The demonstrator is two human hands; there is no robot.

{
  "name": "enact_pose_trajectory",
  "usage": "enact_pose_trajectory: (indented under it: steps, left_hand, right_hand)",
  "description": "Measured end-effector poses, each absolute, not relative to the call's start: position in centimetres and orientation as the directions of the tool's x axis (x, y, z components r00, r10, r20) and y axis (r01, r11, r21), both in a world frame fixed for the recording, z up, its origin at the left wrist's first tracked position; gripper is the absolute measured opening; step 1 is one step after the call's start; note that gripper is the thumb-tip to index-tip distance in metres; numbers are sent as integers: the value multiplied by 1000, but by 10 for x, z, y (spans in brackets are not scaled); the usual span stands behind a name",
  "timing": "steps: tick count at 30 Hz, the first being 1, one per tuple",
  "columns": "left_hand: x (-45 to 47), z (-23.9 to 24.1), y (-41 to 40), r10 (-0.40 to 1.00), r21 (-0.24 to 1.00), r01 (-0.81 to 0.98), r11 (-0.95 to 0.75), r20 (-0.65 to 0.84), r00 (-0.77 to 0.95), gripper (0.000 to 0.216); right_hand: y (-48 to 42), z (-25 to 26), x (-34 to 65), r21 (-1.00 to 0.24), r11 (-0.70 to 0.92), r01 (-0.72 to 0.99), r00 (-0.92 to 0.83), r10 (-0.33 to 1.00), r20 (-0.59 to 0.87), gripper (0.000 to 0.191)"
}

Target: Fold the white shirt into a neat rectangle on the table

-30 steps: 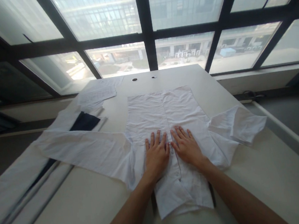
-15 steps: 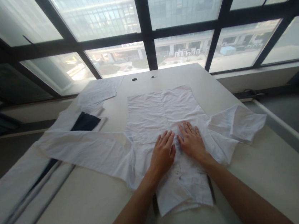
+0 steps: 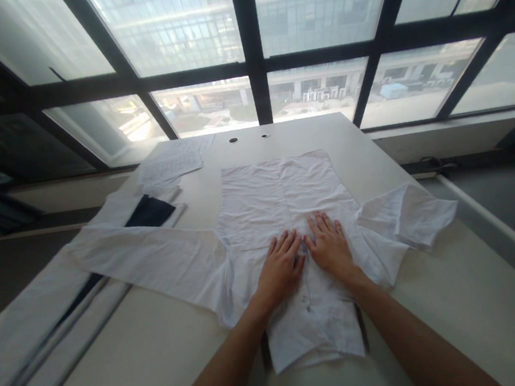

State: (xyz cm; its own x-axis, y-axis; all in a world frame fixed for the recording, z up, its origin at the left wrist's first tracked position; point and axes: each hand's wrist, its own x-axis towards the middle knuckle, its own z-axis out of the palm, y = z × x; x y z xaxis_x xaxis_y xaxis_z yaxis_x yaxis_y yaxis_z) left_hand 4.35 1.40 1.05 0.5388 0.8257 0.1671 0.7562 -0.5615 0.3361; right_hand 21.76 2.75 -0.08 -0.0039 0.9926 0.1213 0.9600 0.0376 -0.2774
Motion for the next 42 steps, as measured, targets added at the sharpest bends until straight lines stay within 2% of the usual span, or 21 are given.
enact_pose_trajectory:
  steps: [10, 14, 17, 20, 27, 42]
  left_hand:
    - [39, 8, 16, 824, 308, 765, -565, 172, 540, 49]
    - [41, 3, 14, 822, 221, 793, -568, 187, 538, 53]
    - [44, -2, 11, 858, 124, 858, -498, 213, 467, 63]
    - [45, -6, 9, 880, 73, 892, -446, 221, 421, 64]
    - [43, -7, 9, 885, 101, 890, -444, 203, 419, 58]
    - [44, -6, 9, 893, 96, 895, -435, 175, 416, 60]
  right_hand:
    - [26, -4, 215, -255, 32, 966, 2, 991, 131, 58]
    - [26, -3, 215, -255, 34, 966, 1, 991, 137, 57]
    - [26, -2, 216, -253, 30, 967, 1, 993, 121, 57]
    - [27, -2, 215, -251, 27, 968, 2, 994, 113, 58]
    - [27, -4, 215, -244, 23, 970, 6, 993, 118, 58]
    - [27, -3, 215, -241, 15, 970, 9, 995, 98, 59]
